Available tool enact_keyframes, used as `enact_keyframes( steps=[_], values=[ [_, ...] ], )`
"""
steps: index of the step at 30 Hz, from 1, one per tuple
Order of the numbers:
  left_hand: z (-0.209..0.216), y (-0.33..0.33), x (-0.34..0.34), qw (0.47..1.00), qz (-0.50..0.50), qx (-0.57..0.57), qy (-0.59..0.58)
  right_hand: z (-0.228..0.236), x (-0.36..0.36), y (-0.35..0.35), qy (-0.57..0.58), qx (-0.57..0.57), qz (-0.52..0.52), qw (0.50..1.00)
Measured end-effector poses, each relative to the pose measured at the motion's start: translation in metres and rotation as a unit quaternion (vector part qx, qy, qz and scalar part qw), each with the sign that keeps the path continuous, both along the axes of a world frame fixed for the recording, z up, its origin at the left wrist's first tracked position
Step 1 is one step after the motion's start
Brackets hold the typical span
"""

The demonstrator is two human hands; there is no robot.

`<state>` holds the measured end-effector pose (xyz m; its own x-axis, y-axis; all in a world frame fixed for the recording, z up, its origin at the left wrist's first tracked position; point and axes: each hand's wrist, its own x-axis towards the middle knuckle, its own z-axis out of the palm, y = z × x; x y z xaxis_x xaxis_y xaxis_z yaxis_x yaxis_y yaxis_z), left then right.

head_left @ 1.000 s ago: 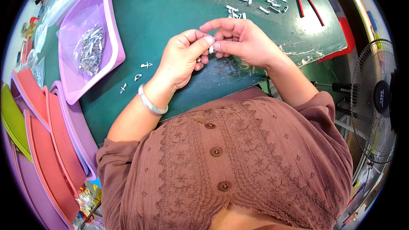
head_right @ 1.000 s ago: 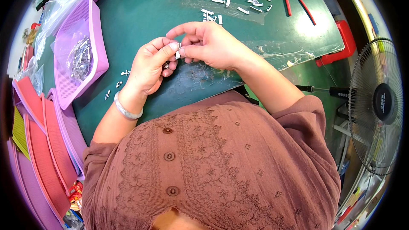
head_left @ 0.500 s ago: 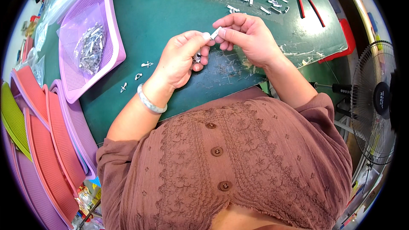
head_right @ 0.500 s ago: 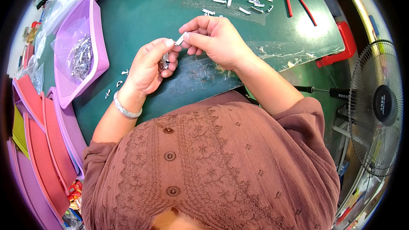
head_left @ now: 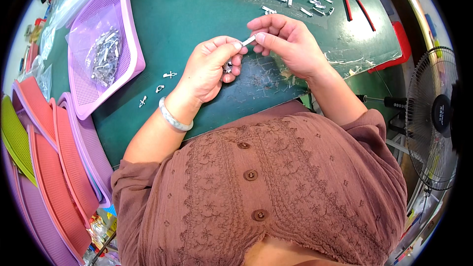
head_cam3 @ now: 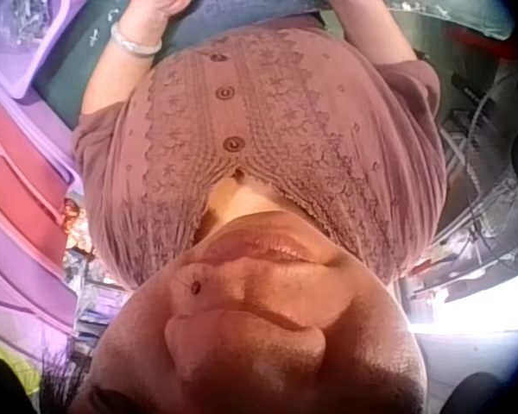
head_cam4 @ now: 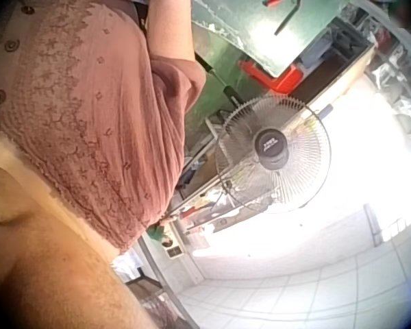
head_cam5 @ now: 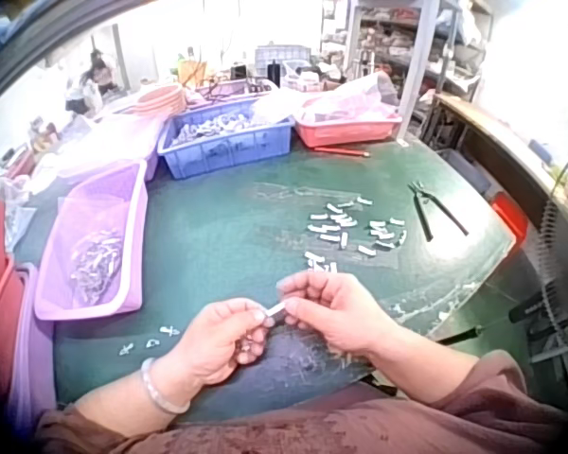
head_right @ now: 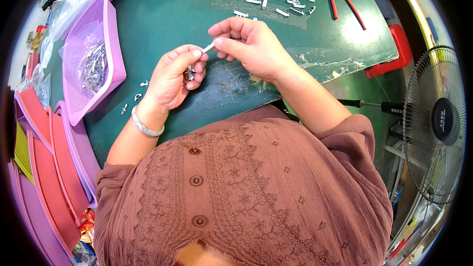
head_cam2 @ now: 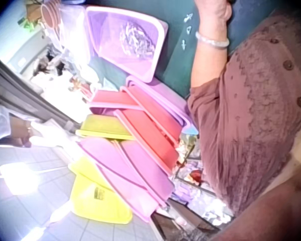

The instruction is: The person assembles small metal hardware pieces by hand at a green workbench, repeatedly picking up parts and joining them. They then walk to a storage shelf, retrieve a bag of similar parts, and return to the workbench.

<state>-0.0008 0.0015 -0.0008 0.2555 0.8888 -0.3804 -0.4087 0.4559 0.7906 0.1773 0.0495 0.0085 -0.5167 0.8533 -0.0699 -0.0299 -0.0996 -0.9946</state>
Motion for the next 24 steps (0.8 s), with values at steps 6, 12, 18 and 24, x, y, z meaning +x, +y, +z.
enact_keyframes(
  steps=[6,12,18,24],
  values=[
    [0.0006,0.0001,0.0018,1.000,0.003,0.004,0.019,-0.0010,0.0019,0.0006,0.021,0.047,0.004,0.999],
    [0.0010,0.0000,0.0027,1.000,0.002,0.008,0.030,-0.0001,-0.0005,-0.0059,0.012,0.148,-0.010,0.989],
    [-0.0007,-0.0006,0.0017,1.000,-0.006,0.022,0.020,0.0006,0.0013,-0.0066,-0.027,0.259,0.004,0.966],
    [0.0016,-0.0013,0.0023,1.000,-0.005,0.017,-0.001,0.0000,-0.0006,-0.0056,0.031,0.159,-0.033,0.986]
  ],
)
